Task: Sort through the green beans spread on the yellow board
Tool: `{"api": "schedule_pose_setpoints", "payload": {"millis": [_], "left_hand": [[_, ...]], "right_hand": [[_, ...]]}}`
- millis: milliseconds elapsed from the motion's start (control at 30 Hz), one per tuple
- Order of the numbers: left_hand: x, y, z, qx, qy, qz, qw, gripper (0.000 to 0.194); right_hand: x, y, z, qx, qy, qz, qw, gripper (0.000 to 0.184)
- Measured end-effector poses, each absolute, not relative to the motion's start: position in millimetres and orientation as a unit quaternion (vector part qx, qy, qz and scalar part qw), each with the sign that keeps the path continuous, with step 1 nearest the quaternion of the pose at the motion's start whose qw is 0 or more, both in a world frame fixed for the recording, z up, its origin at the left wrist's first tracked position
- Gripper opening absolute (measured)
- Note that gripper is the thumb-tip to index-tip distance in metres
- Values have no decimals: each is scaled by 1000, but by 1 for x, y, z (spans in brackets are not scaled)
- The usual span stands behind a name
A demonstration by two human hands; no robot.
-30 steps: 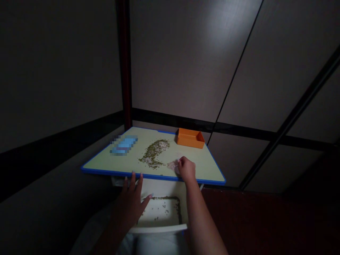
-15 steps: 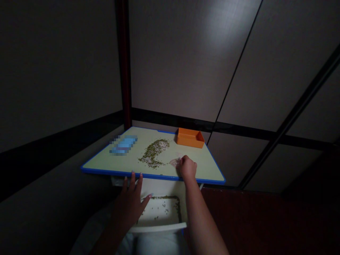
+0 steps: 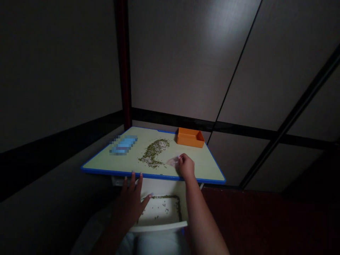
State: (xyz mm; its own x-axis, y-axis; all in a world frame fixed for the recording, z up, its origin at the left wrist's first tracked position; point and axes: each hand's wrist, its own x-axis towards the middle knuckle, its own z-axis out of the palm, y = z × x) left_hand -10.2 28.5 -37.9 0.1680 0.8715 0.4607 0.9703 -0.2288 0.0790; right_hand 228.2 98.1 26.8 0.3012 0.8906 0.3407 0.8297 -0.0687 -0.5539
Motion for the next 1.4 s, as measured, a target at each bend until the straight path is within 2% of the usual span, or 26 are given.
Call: {"api": "schedule_pose_setpoints", "payload": {"millis": [400,667,1033,1400], "left_hand": [[-9,26,-35,-753,-616,-212,99,69],[-9,26,-33,-754,-615,-210,94,70],[-11,28,-37,-760,-606,-206,109,70],[-10,28,-38,-757,-607,-213,115,71]], "right_hand": [[228,86,33,-731,-606,42,309,16],[230,90,26,-705,-618,73,340,15],[229,87,28,-695,-636,74,327,15],[226,88,31,-712,-634,41,301,16]]}}
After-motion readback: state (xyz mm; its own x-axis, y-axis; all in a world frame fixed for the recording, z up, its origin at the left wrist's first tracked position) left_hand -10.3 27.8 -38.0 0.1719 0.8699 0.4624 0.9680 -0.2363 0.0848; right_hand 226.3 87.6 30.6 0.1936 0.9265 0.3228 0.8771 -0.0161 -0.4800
